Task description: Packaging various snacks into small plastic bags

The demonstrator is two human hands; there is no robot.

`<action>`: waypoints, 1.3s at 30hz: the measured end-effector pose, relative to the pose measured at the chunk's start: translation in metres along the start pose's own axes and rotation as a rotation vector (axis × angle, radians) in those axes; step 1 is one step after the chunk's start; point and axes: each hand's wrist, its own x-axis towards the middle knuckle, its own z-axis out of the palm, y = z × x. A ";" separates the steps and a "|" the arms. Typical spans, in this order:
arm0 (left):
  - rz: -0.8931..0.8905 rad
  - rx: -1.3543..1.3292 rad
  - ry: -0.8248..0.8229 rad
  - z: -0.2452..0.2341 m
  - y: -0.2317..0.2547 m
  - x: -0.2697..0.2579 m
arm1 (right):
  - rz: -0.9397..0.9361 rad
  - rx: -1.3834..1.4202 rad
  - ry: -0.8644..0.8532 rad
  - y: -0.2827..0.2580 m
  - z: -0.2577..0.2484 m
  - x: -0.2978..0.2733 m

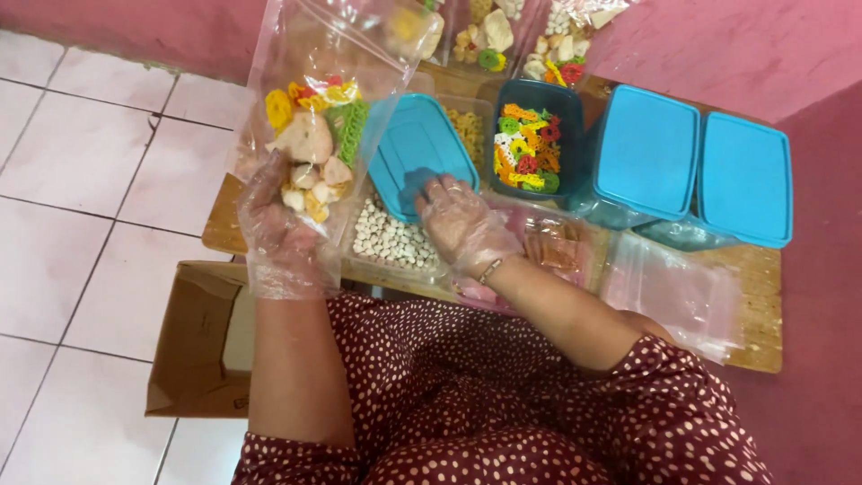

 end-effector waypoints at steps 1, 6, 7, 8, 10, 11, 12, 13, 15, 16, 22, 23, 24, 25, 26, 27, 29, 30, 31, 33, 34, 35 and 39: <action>0.000 0.004 0.017 0.000 -0.001 0.000 | -0.035 -0.028 0.083 0.003 0.010 0.000; -0.001 0.036 0.073 0.003 -0.001 0.003 | -0.121 -0.132 0.369 0.028 0.064 0.009; -0.011 0.030 0.073 0.003 -0.002 0.004 | -0.185 -0.116 0.516 0.033 0.063 0.011; -0.021 0.025 0.072 0.003 -0.003 0.005 | -0.250 -0.100 0.663 0.037 0.063 0.014; -0.036 0.013 0.075 0.001 -0.004 0.007 | -0.280 -0.095 0.714 0.042 0.033 0.008; -0.048 0.005 0.078 0.001 -0.003 0.008 | -0.311 -0.085 0.768 0.044 0.019 0.006; -0.051 0.005 0.076 0.000 -0.002 0.009 | -0.309 -0.087 0.768 0.044 0.004 0.000; -0.061 -0.004 0.083 -0.002 -0.002 0.009 | -0.299 -0.044 0.761 0.043 -0.011 -0.007; -0.071 -0.015 0.091 -0.005 0.000 0.010 | -0.290 -0.001 0.752 0.042 -0.034 -0.018; -0.080 -0.026 0.098 -0.006 0.001 0.011 | -0.236 -0.081 0.782 0.042 -0.044 -0.022; -0.125 -0.065 0.116 -0.010 0.001 0.012 | -0.087 -0.261 0.737 0.090 0.012 -0.023; -0.132 -0.073 0.124 -0.011 0.001 0.011 | -0.057 -0.281 0.695 0.100 0.031 -0.019; -0.128 -0.074 0.126 -0.011 0.000 0.010 | -0.061 -0.279 0.695 0.102 0.045 -0.021; -0.133 -0.082 0.133 -0.011 0.000 0.009 | 0.057 -0.244 0.507 0.104 0.059 -0.022; -0.138 -0.090 0.139 -0.011 0.000 0.009 | 0.172 -0.209 0.317 0.107 0.073 -0.022; -0.135 -0.089 0.141 -0.012 0.000 0.009 | 0.170 -0.207 0.317 0.094 0.049 -0.018; -0.149 -0.104 0.155 -0.013 0.000 0.010 | 0.399 -0.129 -0.182 0.070 0.001 -0.010; -0.146 -0.105 0.157 -0.015 0.001 0.011 | 0.395 -0.129 -0.182 0.071 -0.011 -0.012; -0.152 -0.115 0.164 -0.016 0.002 0.010 | 0.413 -0.094 -0.221 0.072 -0.023 -0.015; -0.154 -0.126 0.172 -0.019 0.003 0.009 | 0.426 -0.059 -0.257 0.078 -0.038 -0.015; -0.158 -0.135 0.176 -0.019 0.003 0.008 | 0.486 -0.050 -0.285 0.083 -0.042 -0.014; -0.160 -0.143 0.180 -0.019 0.003 0.007 | 0.545 -0.040 -0.312 0.087 -0.045 -0.011; -0.163 -0.165 0.192 -0.019 0.002 0.012 | 0.458 -0.008 -0.183 0.106 0.012 -0.010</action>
